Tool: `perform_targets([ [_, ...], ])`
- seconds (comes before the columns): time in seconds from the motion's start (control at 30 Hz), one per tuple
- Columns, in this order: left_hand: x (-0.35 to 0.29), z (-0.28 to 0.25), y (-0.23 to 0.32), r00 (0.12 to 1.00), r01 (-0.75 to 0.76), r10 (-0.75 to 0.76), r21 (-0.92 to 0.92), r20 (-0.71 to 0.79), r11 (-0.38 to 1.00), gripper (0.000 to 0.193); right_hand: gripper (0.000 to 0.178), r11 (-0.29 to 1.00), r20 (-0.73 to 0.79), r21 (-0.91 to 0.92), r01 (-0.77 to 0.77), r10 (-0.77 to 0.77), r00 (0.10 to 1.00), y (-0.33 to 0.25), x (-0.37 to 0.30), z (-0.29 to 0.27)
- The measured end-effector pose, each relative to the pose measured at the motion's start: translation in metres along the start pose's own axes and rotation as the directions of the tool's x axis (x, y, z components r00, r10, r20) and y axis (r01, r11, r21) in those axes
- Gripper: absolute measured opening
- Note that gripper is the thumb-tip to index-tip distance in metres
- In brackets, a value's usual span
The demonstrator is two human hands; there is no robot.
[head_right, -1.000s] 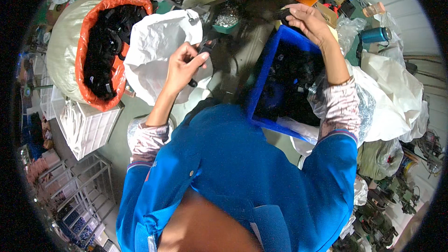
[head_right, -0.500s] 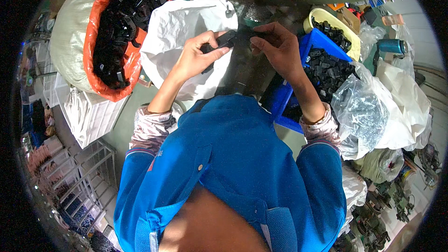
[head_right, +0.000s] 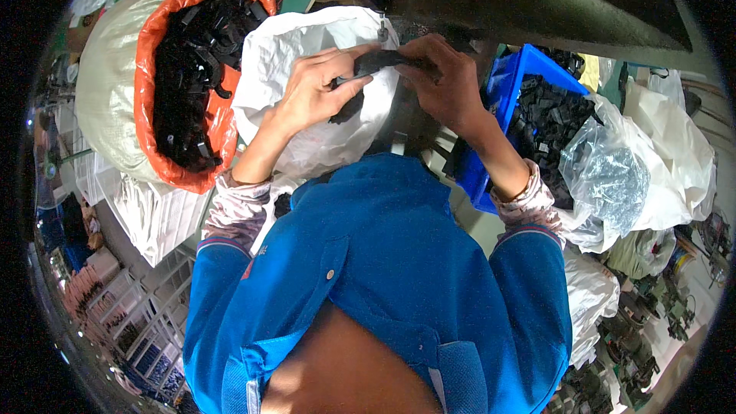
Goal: The person repeatedly picks small black plastic components from a blue bin and a white sack, joins them together by hand, and places the assembled units into the sack. The process is continuous and repetitive throughout the clip.
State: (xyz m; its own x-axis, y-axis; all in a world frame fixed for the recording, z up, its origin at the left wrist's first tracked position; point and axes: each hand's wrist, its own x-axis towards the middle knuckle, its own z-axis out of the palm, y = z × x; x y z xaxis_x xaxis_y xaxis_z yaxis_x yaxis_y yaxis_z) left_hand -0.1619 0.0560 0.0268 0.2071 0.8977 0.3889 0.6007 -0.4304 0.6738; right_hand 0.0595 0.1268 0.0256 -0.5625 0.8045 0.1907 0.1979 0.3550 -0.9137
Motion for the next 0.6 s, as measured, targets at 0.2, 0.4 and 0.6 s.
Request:
perform_targets([
  [0.2, 0.023, -0.024, -0.014, 0.979, -0.202, 0.197, 0.145, 0.047, 0.969, 0.021, 0.019, 0.997, -0.127, -0.011, 0.081, -0.081, 0.989, 0.004, 0.012, 0.015],
  [0.4, 0.050, -0.028, -0.030, 0.953, -0.302, 0.301, 0.074, 0.021, 0.950, 0.026, 0.020, 0.964, -0.154, -0.204, 0.171, -0.204, 0.967, 0.004, 0.022, 0.009],
  [0.6, 0.053, -0.024, -0.043, 0.965, -0.078, 0.045, 0.117, 0.259, 0.990, 0.040, 0.022, 0.985, -0.066, 0.143, -0.100, 0.110, 0.992, 0.027, 0.026, 0.013],
])
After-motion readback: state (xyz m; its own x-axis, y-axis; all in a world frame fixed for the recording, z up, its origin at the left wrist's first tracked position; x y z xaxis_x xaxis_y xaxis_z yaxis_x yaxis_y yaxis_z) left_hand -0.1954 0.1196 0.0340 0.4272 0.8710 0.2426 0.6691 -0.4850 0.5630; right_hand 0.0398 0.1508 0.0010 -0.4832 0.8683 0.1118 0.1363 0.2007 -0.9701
